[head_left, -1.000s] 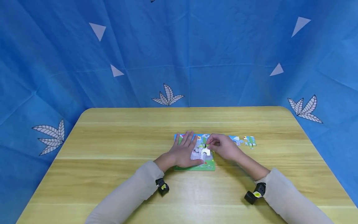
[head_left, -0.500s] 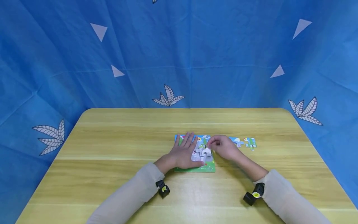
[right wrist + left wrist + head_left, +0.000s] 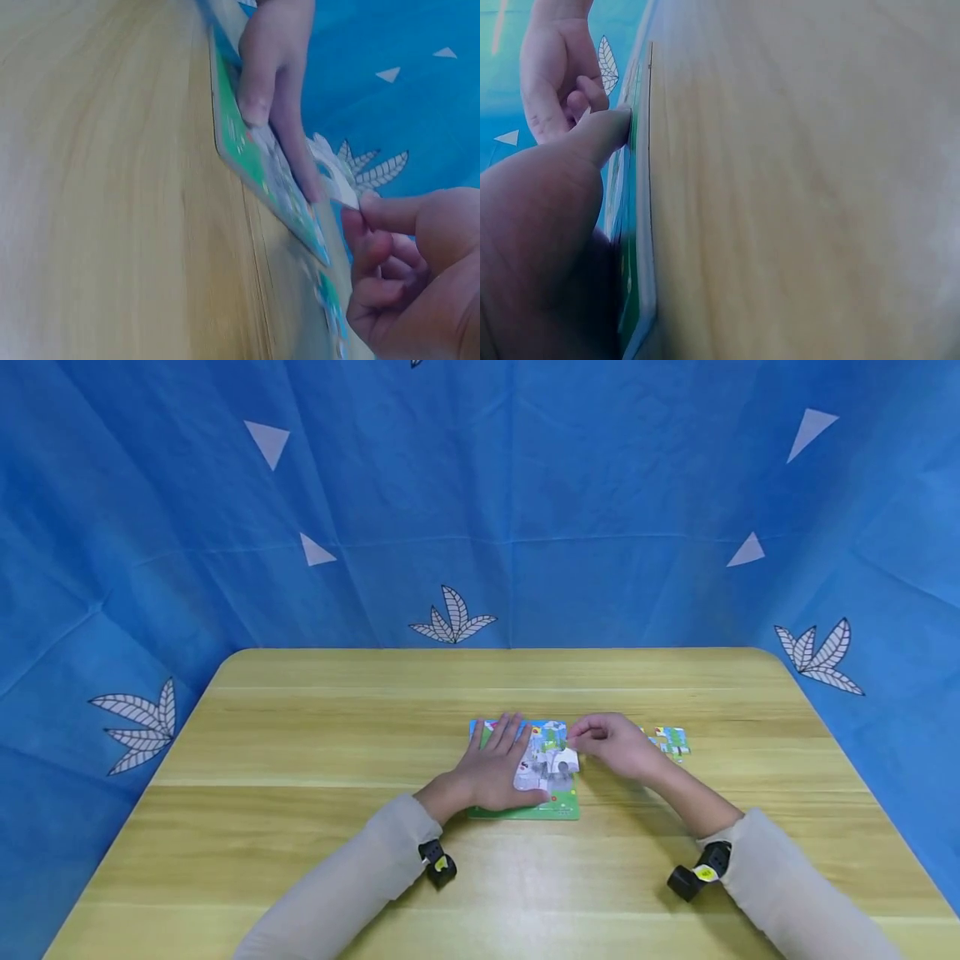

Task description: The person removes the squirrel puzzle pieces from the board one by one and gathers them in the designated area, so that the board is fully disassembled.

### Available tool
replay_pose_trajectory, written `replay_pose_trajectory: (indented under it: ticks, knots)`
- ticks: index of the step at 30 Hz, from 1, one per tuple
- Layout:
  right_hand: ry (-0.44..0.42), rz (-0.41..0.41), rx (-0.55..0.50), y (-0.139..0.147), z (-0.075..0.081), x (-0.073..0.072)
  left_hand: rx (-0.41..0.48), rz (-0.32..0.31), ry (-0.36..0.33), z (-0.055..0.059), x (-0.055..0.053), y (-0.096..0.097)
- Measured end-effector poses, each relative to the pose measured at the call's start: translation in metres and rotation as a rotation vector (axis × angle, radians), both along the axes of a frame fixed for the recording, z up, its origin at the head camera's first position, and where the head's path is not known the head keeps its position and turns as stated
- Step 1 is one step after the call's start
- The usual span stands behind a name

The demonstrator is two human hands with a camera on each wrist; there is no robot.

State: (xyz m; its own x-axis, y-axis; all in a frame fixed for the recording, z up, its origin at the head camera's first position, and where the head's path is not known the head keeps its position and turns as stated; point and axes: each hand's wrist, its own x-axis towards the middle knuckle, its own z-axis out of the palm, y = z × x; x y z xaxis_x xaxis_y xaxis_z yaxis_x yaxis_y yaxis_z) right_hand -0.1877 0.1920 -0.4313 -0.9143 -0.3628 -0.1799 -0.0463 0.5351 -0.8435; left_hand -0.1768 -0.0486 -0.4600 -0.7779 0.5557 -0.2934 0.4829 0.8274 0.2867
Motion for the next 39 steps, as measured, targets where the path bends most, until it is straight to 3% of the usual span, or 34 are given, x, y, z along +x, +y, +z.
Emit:
replay_pose_trajectory:
  ticks: [6,13,22,34,39]
  knots:
    - [-0.069,0.073,-0.011,0.023,0.003,0.002,0.017,0.003,-0.029,-0.003,-0.001,0.0]
    - [-0.139,0.046,-0.019,0.059,0.011,0.005,0.031,-0.004,-0.026,-0.005,-0.002,0.0]
    - [-0.174,0.032,-0.001,0.113,0.02,0.01,0.023,-0.002,-0.013,0.001,0.001,0.0]
    - [-0.211,0.008,0.053,0.154,0.009,0.022,0.047,0.001,-0.03,-0.003,0.0,-0.001]
    - [-0.151,-0.019,0.11,0.158,-0.001,0.026,0.042,-0.006,-0.012,-0.009,-0.002,-0.001]
